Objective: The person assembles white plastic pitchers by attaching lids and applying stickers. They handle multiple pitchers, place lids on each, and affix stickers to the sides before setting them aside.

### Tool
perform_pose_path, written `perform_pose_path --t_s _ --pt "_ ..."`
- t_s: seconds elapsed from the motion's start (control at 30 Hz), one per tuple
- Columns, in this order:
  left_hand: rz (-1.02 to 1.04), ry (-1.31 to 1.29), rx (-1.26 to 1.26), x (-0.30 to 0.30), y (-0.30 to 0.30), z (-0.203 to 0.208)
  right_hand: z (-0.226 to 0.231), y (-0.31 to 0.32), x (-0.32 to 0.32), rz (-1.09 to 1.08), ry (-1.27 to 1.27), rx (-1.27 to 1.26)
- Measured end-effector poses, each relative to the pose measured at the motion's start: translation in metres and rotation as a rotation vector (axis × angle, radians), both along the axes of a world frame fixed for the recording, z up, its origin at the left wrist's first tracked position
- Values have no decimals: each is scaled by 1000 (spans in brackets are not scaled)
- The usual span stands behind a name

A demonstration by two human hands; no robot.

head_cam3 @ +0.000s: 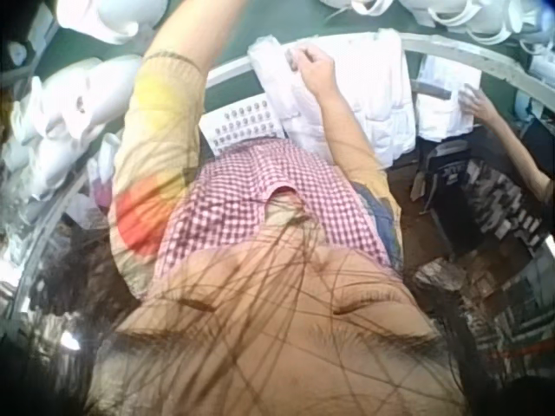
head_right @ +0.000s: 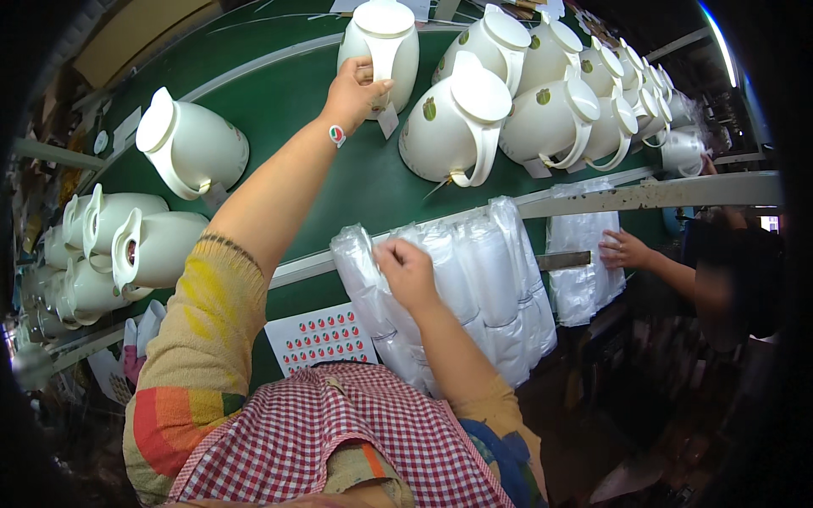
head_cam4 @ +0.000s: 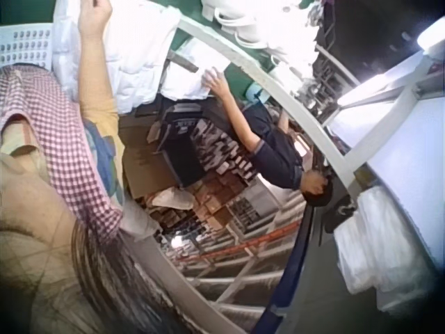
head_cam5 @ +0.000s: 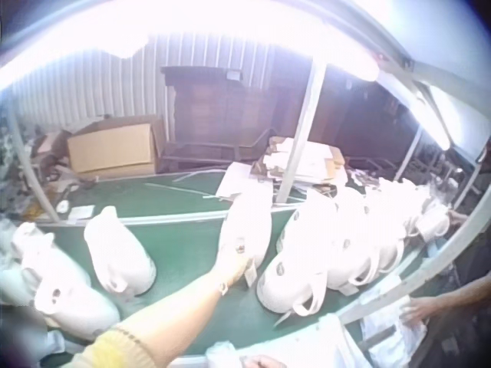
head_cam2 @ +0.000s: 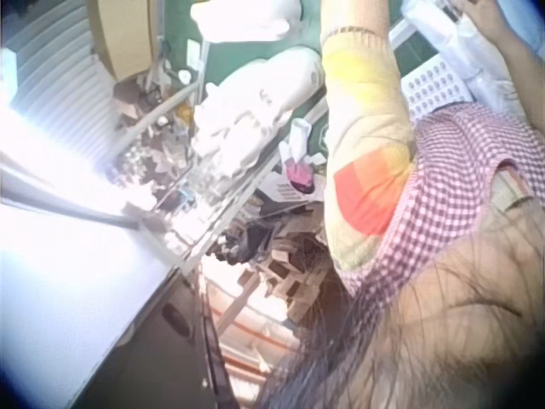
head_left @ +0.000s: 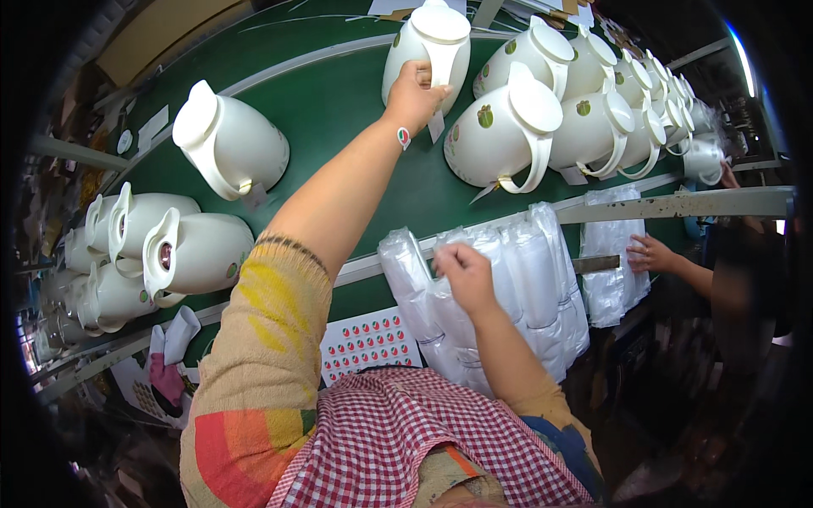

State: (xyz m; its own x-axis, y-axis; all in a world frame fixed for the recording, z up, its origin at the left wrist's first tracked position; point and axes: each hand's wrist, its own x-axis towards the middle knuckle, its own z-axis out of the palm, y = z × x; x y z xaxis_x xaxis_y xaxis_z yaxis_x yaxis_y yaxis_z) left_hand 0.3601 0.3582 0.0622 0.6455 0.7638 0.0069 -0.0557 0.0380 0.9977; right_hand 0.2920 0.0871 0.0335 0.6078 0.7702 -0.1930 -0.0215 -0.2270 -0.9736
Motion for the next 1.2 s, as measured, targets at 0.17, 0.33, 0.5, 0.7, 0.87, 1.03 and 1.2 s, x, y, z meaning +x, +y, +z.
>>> perform_pose_path --t_s 0.17,0.33,0.5,0.7,0.87,1.03,1.2 --pt "97 -5 134 -56 -21 17 61 70 6 12 68 132" --pt "167 117 508 -113 -31 36 76 94 -27 178 350 122" --pt "188 190 606 -150 -36 43 79 97 -55 210 393 84" --pt "244 258 867 -175 -35 37 70 98 -73 222 265 72" --pt "496 168 1086 -220 -1 35 75 91 -93 230 95 83" --pt "939 117 704 -285 33 -4 58 69 -83 172 149 137" --pt "607 429 641 -286 67 -8 28 58 -84 157 306 130"
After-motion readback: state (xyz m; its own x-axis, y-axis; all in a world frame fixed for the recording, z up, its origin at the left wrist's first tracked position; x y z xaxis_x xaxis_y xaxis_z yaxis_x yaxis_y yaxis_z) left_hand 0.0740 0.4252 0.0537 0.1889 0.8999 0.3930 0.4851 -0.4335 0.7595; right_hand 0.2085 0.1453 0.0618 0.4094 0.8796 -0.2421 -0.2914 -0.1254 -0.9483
